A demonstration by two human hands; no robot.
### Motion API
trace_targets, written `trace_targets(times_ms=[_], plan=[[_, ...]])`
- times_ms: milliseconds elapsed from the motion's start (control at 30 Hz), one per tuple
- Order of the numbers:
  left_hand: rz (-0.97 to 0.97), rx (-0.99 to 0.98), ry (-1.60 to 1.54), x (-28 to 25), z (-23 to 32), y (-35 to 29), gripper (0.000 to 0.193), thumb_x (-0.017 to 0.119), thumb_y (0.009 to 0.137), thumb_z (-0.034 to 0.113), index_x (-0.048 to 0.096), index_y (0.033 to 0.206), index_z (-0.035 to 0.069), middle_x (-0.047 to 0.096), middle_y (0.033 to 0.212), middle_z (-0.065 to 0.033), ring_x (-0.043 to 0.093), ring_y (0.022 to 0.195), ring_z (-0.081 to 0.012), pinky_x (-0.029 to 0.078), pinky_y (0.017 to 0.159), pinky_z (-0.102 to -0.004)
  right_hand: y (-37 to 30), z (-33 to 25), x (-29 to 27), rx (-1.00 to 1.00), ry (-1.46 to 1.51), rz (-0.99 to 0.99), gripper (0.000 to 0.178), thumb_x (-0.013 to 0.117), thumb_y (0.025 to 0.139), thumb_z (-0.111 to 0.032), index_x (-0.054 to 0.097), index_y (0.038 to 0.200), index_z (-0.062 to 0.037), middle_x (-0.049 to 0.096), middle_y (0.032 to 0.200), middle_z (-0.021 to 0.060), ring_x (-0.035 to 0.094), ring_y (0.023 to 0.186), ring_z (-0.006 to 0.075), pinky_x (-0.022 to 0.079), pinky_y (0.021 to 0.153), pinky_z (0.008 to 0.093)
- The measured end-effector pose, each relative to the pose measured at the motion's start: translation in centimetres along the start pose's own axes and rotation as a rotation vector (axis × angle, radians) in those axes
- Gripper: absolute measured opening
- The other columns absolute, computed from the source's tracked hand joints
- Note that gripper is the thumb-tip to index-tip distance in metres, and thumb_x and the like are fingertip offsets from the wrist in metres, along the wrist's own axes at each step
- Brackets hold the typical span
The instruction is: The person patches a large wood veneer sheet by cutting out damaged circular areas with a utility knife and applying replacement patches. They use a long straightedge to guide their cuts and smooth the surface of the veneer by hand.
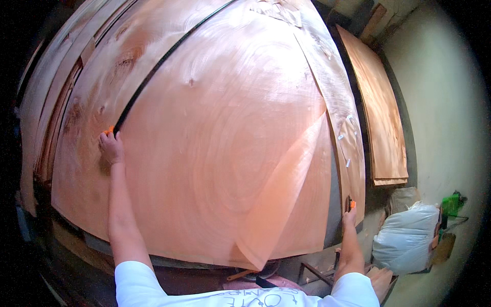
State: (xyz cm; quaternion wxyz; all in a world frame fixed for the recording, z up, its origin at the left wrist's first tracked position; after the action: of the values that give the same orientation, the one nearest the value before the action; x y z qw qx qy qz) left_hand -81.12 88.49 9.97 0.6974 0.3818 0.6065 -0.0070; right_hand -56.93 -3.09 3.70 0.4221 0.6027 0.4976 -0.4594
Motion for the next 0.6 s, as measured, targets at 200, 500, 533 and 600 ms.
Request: trace_targets(times_ms=[200, 500, 533, 600], plan=[[-0.141, 0.115, -0.290, -5.3, 1.7, -5.0, 0.023, 0.059, 0.078, 0.021, 0.051, 0.092, 0.004, 0.047, 0.094, -0.0137, 0.050, 0.088, -0.0314, 0.043, 0.074, -0.0411, -0.1, -4.2, -0.3, 0.148, 0.013, -0.226, 0.058, 0.038, 0.070, 0.004, 0.035, 0.128, 0.0023, 0.034, 0.134, 0.0165, 0.032, 0.123, 0.0295, 0.025, 0.104, 0.0324], [-0.503, 0.320, -0.259, -21.1, -0.3, -26.7, 0.029, 0.058, 0.076, 0.008, 0.044, 0.100, 0.001, 0.045, 0.097, -0.0213, 0.051, 0.085, -0.0413, 0.044, 0.069, -0.0474, -1.0, -4.9, -3.1, 0.024, -0.106, -0.117, 0.045, 0.047, 0.070, 0.000, 0.047, 0.115, 0.0035, 0.030, 0.137, 0.0105, 0.032, 0.123, 0.0259, 0.032, 0.100, 0.0345], [-0.808, 0.071, -0.260, -22.6, -0.9, -30.1, 0.033, 0.060, 0.074, 0.006, 0.041, 0.101, 0.000, 0.045, 0.095, -0.0218, 0.051, 0.082, -0.0418, 0.044, 0.069, -0.0480, -0.7, -4.0, -2.8, -0.025, -0.143, -0.115, 0.044, 0.048, 0.070, 0.000, 0.048, 0.114, 0.0035, 0.030, 0.137, 0.0099, 0.032, 0.123, 0.0255, 0.032, 0.099, 0.0345], [-0.899, 0.071, -0.266, -28.2, -0.5, -35.1, 0.032, 0.060, 0.074, 0.008, 0.040, 0.099, 0.000, 0.045, 0.093, -0.0222, 0.051, 0.081, -0.0418, 0.043, 0.068, -0.0484, -0.5, -2.2, -2.8, -0.120, -0.154, -0.114, 0.042, 0.049, 0.070, -0.001, 0.050, 0.112, 0.0036, 0.030, 0.138, 0.0096, 0.033, 0.122, 0.0254, 0.033, 0.099, 0.0345]])
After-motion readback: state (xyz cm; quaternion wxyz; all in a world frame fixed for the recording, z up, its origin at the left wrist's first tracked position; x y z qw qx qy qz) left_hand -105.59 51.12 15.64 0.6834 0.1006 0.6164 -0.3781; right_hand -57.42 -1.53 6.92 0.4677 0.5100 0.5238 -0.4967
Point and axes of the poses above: each hand's wrist, its own y-axis towards the middle knuckle, its own x-axis out of the palm, z = x × y, the point moved 3 cm from there along y, towards the middle knuckle
